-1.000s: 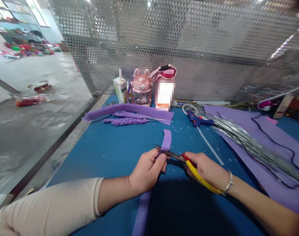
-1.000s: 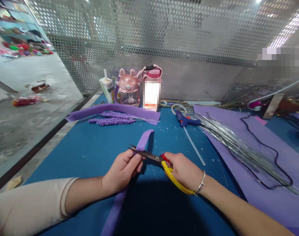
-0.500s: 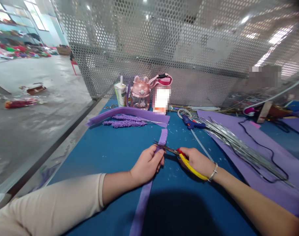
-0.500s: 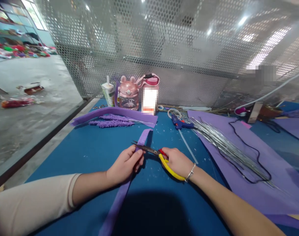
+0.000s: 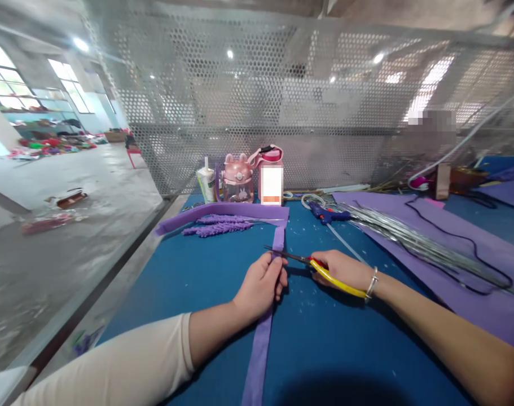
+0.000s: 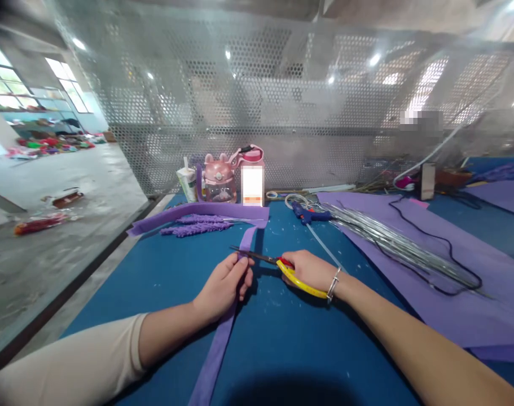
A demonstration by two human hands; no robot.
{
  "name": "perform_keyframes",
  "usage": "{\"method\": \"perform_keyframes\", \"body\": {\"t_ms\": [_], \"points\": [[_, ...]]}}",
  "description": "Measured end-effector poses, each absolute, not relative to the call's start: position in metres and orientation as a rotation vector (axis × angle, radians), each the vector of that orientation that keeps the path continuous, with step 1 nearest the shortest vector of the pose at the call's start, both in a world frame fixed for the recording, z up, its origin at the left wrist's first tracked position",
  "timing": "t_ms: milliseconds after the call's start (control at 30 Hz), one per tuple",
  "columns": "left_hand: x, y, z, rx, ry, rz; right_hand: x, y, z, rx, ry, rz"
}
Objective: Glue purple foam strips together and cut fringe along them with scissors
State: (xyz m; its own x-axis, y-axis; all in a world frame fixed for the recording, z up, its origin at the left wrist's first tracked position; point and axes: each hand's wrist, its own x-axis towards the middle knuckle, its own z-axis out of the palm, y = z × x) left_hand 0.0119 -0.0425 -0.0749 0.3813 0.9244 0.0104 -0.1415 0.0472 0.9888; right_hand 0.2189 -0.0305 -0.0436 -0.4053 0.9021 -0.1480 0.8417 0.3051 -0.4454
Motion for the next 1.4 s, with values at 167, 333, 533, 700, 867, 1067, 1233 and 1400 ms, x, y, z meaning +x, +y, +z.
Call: {"method": "perform_keyframes", "body": {"t_ms": [167, 333, 533, 700, 867, 1067, 1233, 1400], "points": [[0.011, -0.045, -0.076, 1.284, 0.849, 1.006, 0.220, -0.036, -0.042, -1.640, -2.415, 0.702], [0.010, -0.045, -0.075, 1.268, 0.864, 1.059, 0.226, -0.037, -0.034, -1.644, -2.473, 0.727], [0.010, -0.047, -0.075, 1.335, 0.874, 1.066, 0.224, -0.041, -0.032, -1.650, -2.533, 0.674], [0.009, -0.048, -0.074, 1.376, 0.872, 1.040, 0.220, -0.043, -0.032, -1.600, -2.526, 0.691], [0.009, -0.048, -0.073, 1.389, 0.870, 1.036, 0.218, -0.042, -0.037, -1.573, -2.494, 0.666], [0.009, -0.048, -0.071, 1.378, 0.904, 1.051, 0.213, -0.040, -0.046, -1.559, -2.423, 0.608], [0.009, -0.049, -0.070, 1.374, 0.912, 1.060, 0.212, -0.037, -0.053, -1.579, -2.367, 0.593], [0.010, -0.048, -0.072, 1.372, 0.918, 1.056, 0.212, -0.036, -0.053, -1.585, -2.358, 0.601]]}}
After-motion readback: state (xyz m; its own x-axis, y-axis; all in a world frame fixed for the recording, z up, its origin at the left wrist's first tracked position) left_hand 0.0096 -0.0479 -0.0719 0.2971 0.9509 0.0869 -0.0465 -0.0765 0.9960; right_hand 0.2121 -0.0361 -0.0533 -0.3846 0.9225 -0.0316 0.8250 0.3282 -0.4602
